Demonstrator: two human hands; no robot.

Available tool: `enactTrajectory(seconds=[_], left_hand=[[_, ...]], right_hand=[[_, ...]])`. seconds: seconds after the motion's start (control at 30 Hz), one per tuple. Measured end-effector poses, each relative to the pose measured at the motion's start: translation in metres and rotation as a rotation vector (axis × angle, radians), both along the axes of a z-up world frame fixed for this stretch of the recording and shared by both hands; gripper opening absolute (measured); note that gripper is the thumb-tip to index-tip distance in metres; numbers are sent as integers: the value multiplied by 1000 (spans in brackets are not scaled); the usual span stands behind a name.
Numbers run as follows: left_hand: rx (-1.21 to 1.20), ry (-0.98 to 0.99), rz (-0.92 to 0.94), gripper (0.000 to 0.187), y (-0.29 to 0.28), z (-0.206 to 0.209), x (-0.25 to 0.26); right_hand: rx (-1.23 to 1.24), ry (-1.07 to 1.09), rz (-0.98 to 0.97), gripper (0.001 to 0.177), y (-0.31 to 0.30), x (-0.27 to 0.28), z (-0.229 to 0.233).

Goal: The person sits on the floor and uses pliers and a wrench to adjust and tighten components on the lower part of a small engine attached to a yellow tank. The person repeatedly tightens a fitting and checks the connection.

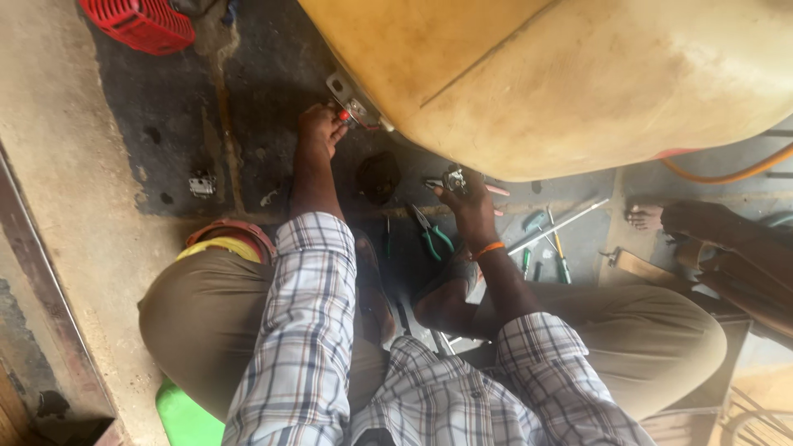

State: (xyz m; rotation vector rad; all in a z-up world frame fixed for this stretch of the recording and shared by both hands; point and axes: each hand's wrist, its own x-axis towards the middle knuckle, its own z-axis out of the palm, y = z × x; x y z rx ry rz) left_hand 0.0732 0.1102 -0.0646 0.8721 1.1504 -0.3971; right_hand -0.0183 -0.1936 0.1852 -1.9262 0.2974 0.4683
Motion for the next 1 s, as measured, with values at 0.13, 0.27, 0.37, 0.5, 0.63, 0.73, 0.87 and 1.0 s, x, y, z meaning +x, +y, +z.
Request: enactTrajectory(seconds=[0.13,0.27,0.37,0.5,0.63,0.73,0.87,1.0], left_hand=[[163,-117,59,25,-19,10,-8],[474,-441,84,20,-34,6,-22],[426,-292,102,18,-27,1,-10],[149,75,40,34,-18,-2,6],[116,41,26,35,-10,10,3],[144,31,48,38,-17,22,0],[166,-166,184,38,-29,21,-11],[184,-171,205,42,-32,-2,-14]], right_hand=[[49,30,-44,55,0,1,1],[-16,48,-24,50,-2,-5,1],[-83,-29,28,54,1,0,-1],[66,1,-19,60,-3,0,-2],[-11,30,-6,57,-1,-2,0],[-50,16,13,58,-2,0,2],[2,56,-20,54,-2,-2,-1],[121,58,-57,58,-2,0,-5]])
